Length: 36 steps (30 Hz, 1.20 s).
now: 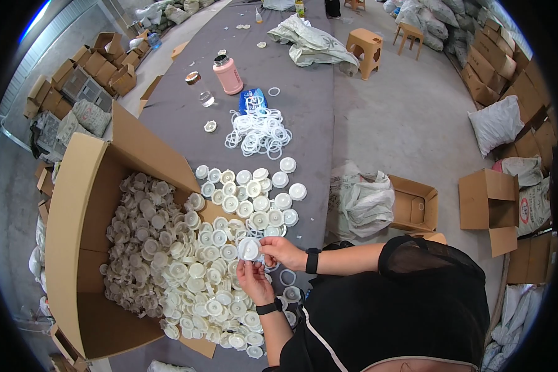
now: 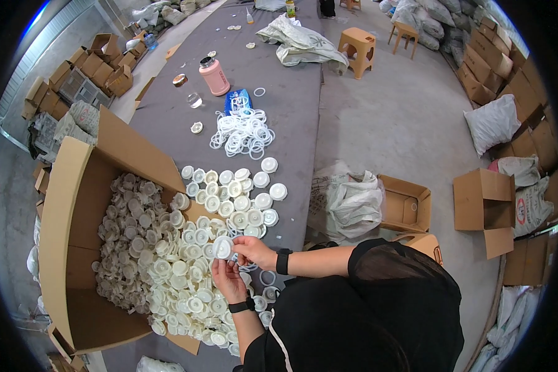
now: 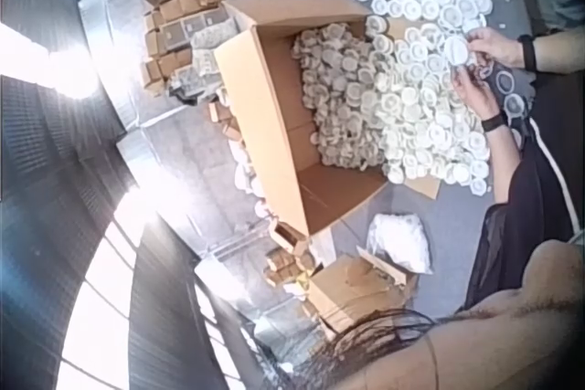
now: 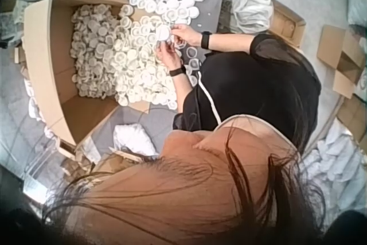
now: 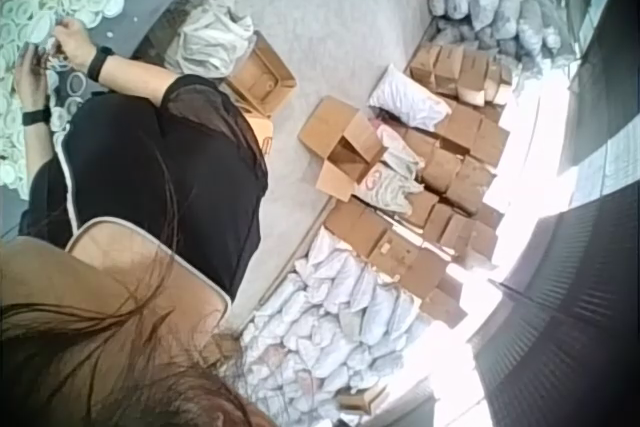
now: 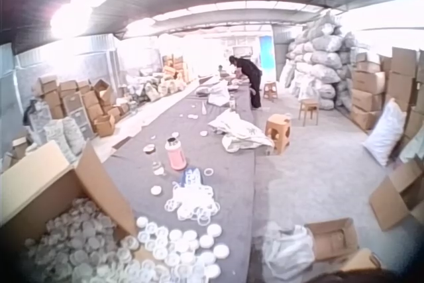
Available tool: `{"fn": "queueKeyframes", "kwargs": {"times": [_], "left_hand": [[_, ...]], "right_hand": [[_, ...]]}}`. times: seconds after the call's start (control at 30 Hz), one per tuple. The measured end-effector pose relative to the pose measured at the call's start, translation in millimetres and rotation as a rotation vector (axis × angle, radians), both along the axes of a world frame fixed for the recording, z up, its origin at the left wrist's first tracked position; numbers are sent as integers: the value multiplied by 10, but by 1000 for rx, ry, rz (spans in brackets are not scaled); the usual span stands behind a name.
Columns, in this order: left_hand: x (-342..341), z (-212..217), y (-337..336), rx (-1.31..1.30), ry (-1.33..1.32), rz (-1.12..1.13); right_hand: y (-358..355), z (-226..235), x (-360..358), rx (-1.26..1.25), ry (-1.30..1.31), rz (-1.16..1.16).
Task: Sort and assemble small white plastic caps and rings at a manufacturing table.
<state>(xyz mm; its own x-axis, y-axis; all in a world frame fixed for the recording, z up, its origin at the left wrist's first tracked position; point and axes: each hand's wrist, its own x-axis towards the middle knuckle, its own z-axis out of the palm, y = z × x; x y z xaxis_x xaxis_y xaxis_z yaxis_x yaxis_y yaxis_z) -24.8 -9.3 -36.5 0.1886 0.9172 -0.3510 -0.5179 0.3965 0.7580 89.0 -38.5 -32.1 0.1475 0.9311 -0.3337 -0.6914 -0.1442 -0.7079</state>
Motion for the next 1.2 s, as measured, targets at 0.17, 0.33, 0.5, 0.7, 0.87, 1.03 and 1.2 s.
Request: {"fn": "queueKeyframes", "kwargs": {"times": [0.17, 0.33, 0.5, 0.7, 0.87, 1.03, 1.2], "left_hand": [[59, 171, 5, -34, -38, 24], [-42, 108, 67, -22, -296, -129], [66, 314, 65, -33, -19, 32], [-144, 129, 179, -73, 129, -185], [-196, -19, 263, -63, 335, -420], [-365, -254, 626, 205, 565, -413], [-879, -315, 1253, 777, 1581, -118]], "right_hand": [[33, 5, -28, 19, 61, -6], [35, 55, -45, 115, 139, 62], [32, 86, -55, 153, 135, 152], [113, 104, 96, 81, -13, 379], [244, -132, 259, -166, -182, 580], [386, -312, 344, -165, -262, 312], [681, -307, 661, -277, -91, -46]]}}
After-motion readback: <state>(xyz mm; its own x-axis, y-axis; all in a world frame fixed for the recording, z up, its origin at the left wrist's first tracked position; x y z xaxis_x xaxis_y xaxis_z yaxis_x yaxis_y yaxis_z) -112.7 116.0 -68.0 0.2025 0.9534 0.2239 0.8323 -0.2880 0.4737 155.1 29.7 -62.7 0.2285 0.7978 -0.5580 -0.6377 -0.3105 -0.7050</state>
